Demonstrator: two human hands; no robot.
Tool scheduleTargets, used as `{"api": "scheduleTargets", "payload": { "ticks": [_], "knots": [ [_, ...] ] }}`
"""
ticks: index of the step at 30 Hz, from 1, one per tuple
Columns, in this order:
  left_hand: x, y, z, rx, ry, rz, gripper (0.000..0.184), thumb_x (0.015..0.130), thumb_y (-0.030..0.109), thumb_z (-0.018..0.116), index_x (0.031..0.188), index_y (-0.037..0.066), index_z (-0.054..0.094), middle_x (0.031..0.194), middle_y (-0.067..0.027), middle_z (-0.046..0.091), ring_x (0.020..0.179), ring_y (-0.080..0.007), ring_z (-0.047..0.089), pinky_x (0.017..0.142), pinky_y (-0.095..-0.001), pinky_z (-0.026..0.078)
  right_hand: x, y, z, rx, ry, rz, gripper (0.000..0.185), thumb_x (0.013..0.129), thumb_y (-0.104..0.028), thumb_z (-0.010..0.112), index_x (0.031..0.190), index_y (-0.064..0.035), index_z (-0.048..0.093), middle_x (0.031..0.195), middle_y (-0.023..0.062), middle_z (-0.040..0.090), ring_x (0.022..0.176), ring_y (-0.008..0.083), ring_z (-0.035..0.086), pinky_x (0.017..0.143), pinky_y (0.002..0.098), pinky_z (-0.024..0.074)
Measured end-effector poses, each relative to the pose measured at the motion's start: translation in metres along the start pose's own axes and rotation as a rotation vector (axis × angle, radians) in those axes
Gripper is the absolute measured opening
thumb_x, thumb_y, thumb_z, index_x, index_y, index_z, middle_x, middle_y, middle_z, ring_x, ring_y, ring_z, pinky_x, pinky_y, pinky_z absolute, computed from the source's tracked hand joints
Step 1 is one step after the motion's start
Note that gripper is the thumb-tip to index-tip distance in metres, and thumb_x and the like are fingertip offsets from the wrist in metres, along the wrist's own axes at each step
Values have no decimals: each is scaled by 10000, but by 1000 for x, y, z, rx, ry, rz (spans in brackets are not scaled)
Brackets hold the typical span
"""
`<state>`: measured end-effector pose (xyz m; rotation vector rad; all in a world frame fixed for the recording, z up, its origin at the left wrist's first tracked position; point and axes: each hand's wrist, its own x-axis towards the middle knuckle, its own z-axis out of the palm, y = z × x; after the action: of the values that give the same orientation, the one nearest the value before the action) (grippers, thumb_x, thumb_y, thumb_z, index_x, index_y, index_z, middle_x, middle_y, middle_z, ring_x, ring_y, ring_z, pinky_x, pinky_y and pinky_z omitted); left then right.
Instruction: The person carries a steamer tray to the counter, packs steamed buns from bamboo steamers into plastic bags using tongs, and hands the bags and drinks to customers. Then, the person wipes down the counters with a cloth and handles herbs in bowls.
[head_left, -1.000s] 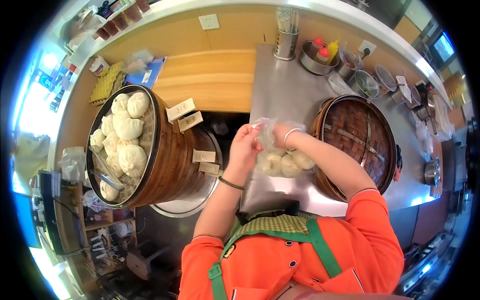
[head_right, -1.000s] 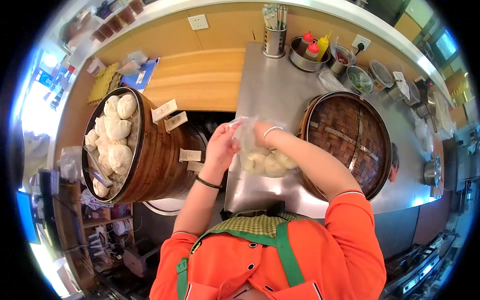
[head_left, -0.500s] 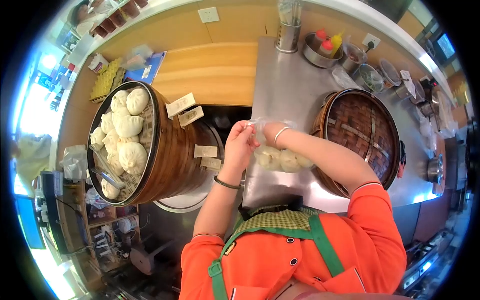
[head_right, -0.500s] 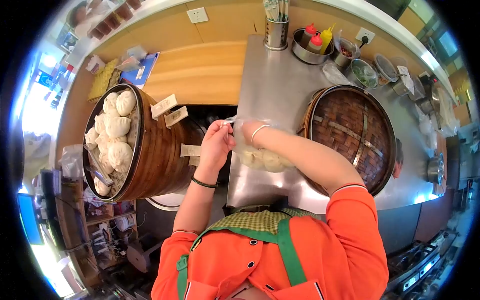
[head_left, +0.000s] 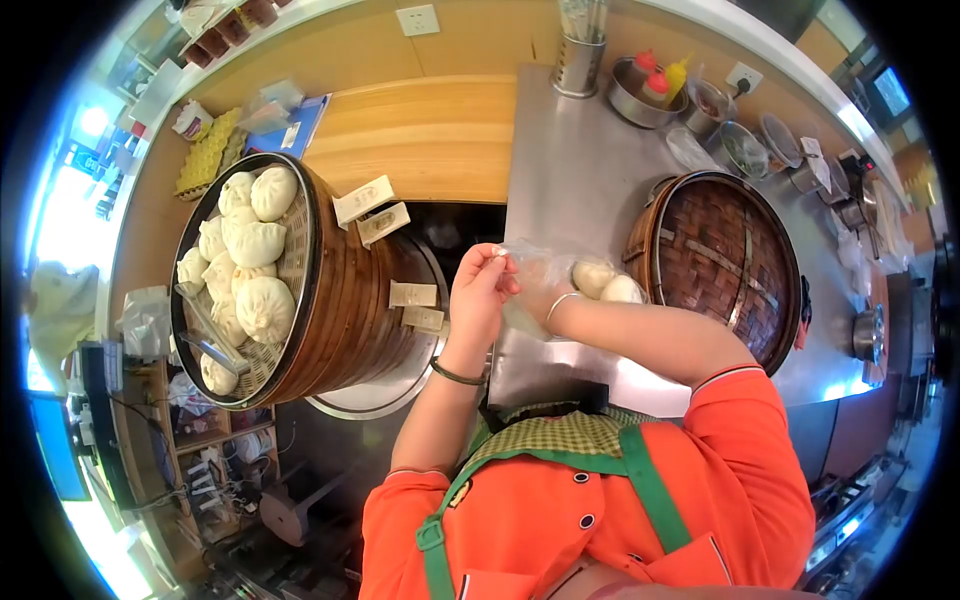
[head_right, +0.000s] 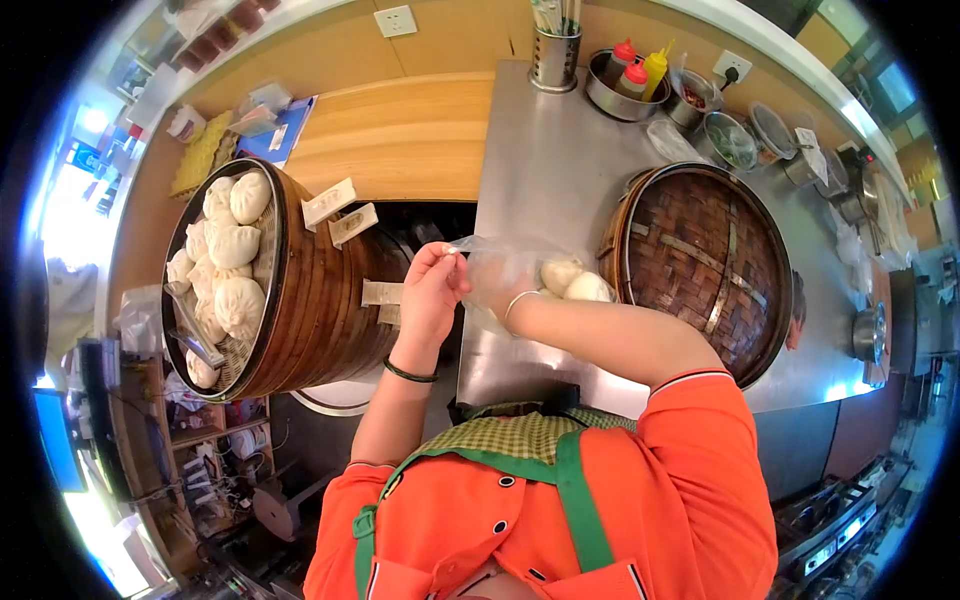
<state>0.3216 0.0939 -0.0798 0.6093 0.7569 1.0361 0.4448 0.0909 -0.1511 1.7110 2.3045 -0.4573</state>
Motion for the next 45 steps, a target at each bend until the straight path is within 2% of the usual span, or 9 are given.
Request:
{"api": "scheduleTargets", "payload": {
  "ticks": [6, 10, 20, 27, 30, 39, 41, 43, 45],
  "knots": [
    [-1, 1, 3, 20, -52, 20, 55, 874, 71, 460, 906, 78, 504, 771, -21, 548, 596, -94, 495, 569, -215, 420, -24, 11, -39, 150, -118, 75, 592, 684, -133, 655, 1199, -56, 373, 1154, 203, 480, 1011, 301, 532, 795, 391, 440],
    [-3, -4, 8, 75, -115, 20, 52, 881, 72, 455, 905, 73, 501, 767, -19, 544, 605, -92, 496, 572, -213, 417, -17, 34, 7, -21, 24, -117, 599, 704, -117, 624, 1222, -67, 329, 1118, 170, 511, 1009, 312, 533, 803, 379, 439],
    [4, -4, 4, 134, -102, 27, 80, 882, 67, 458, 949, 66, 503, 773, -21, 547, 618, -95, 490, 577, -220, 409, -22, 36, -58, 68, -211, -90, 348, 690, -268, 639, 966, -61, 594, 983, 134, 606, 928, 271, 580, 770, 367, 465],
    [43, -55, -44, 1182, 45, 550, 565, 713, 204, 657, 1187, -21, 449, 968, -179, 567, 900, -319, 536, 851, -353, 416, -8, 48, -51, 278, -137, -6, 356, 693, -281, 619, 985, -77, 615, 924, 144, 627, 862, 293, 598, 791, 373, 455],
    [49, -64, -48, 1123, 127, 98, 221, 744, 135, 611, 904, -14, 579, 806, -147, 598, 736, -247, 574, 696, -312, 452, -10, 36, -68, 274, -133, -21, 360, 690, -290, 616, 980, -77, 618, 937, 144, 624, 874, 291, 594, 794, 375, 452],
    [71, -112, -85, 762, 212, 162, 59, 802, 22, 509, 860, 18, 521, 744, -20, 529, 664, -103, 496, 610, -238, 418, 3, 42, -6, 183, 105, 23, 378, 675, -329, 601, 956, -79, 629, 995, 146, 611, 925, 283, 575, 808, 380, 442],
    [73, -119, -90, 879, 372, 242, 40, 810, 30, 486, 839, 20, 512, 726, -39, 530, 665, -128, 499, 616, -258, 420, -9, 38, -57, 186, -56, 76, 379, 682, -342, 587, 952, -81, 636, 1021, 145, 603, 949, 283, 564, 824, 379, 434],
    [68, -110, -74, 1193, 366, 394, 37, 801, 50, 477, 809, 15, 488, 788, -174, 535, 721, -338, 534, 653, -375, 435, -12, 42, -74, 176, -220, 120, 382, 689, -355, 572, 948, -83, 642, 1048, 144, 595, 974, 283, 553, 840, 378, 426],
    [57, -99, -51, 1331, 358, 468, 46, 806, 51, 457, 797, 21, 490, 851, -177, 523, 754, -377, 528, 666, -408, 435, -18, 59, -58, 131, 110, 60, 419, 697, -392, 553, 952, -73, 647, 1061, 145, 591, 991, 282, 543, 858, 372, 413]
  ]
}}
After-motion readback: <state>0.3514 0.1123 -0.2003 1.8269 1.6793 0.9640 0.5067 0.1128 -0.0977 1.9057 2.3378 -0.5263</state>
